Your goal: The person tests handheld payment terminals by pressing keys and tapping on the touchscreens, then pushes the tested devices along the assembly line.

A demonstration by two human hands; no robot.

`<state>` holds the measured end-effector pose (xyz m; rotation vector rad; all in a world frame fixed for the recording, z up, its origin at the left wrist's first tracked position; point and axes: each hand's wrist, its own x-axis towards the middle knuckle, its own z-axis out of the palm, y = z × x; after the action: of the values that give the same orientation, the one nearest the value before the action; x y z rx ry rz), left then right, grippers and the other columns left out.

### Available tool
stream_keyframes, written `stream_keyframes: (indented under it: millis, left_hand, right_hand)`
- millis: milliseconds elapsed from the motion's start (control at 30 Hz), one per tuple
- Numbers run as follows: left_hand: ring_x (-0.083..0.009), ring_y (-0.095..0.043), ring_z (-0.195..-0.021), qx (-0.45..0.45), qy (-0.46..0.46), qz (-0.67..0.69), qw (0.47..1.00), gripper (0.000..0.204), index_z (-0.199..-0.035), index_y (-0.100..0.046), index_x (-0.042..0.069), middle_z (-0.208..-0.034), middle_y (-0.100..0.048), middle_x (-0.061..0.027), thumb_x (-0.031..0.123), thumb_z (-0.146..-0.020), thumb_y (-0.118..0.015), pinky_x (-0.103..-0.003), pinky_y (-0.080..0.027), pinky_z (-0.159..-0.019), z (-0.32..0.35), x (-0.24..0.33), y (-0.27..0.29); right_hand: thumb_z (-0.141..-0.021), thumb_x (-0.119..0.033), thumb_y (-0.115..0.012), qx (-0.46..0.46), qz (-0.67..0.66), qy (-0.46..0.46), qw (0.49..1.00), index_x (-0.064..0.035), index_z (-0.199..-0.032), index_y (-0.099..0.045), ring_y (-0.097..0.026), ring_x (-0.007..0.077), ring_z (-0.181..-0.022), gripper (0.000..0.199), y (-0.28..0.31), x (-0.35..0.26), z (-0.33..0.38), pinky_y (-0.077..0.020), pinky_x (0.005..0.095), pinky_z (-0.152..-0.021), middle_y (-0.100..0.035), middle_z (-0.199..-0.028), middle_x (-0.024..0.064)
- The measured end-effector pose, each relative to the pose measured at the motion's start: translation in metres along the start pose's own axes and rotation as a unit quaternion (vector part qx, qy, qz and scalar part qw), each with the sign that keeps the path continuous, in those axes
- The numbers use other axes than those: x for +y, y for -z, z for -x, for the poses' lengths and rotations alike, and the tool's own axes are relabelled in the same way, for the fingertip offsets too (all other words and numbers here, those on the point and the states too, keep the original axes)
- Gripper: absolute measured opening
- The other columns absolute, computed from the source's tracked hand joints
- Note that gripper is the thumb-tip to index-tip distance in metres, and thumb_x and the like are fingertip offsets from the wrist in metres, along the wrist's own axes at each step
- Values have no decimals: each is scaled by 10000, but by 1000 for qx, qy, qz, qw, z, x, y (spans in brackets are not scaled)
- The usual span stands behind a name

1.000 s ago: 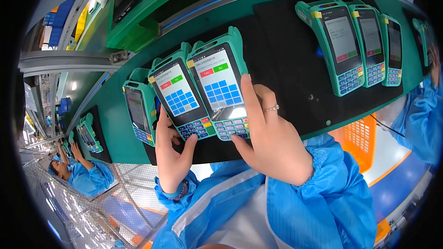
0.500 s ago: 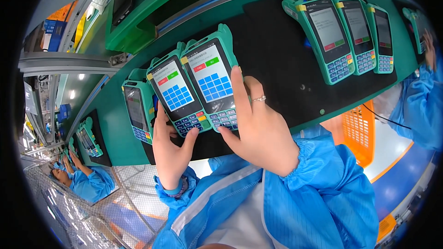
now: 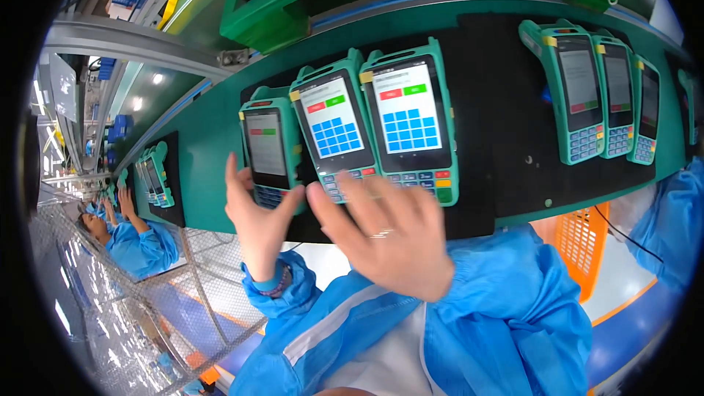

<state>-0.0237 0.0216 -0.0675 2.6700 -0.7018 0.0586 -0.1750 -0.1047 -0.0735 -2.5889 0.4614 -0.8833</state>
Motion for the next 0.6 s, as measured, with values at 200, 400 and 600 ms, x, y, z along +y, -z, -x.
stream_keyframes:
  millis: [200, 400, 600]
  left_hand:
    - [-179, -529, -802, -82, -3, 202, 976, 490, -1237, -517, 4, -929, -558, -95, -14, -760, -626, -293, -449, -703, 12, -16, 6]
    - [-145, -510, -892, -116, -48, 193, 973, 493, -1250, -494, -10, -954, -559, -59, -69, -769, -584, -260, -420, -823, 6, -24, 7]
    - [-222, -502, -920, -115, -55, 83, 988, 574, -1250, -496, 42, -967, -567, -63, 17, -706, -679, -364, -313, -905, 8, -24, 7]
  right_hand:
    - [-774, -283, -665, 9, 15, 109, 994, -151, -1009, -688, -487, 148, -1092, 270, -46, -4, 7, -354, 313, -864, -597, -1141, -30]
    - [-796, -382, -652, -33, 37, 122, 991, -137, -974, -709, -477, 141, -1154, 308, -49, -3, 6, -335, 348, -899, -610, -1154, -33]
    - [-821, -438, -612, -43, 25, 120, 992, -156, -954, -721, -477, 153, -1163, 330, -51, -2, 7, -315, 349, -946, -612, -1157, -29]
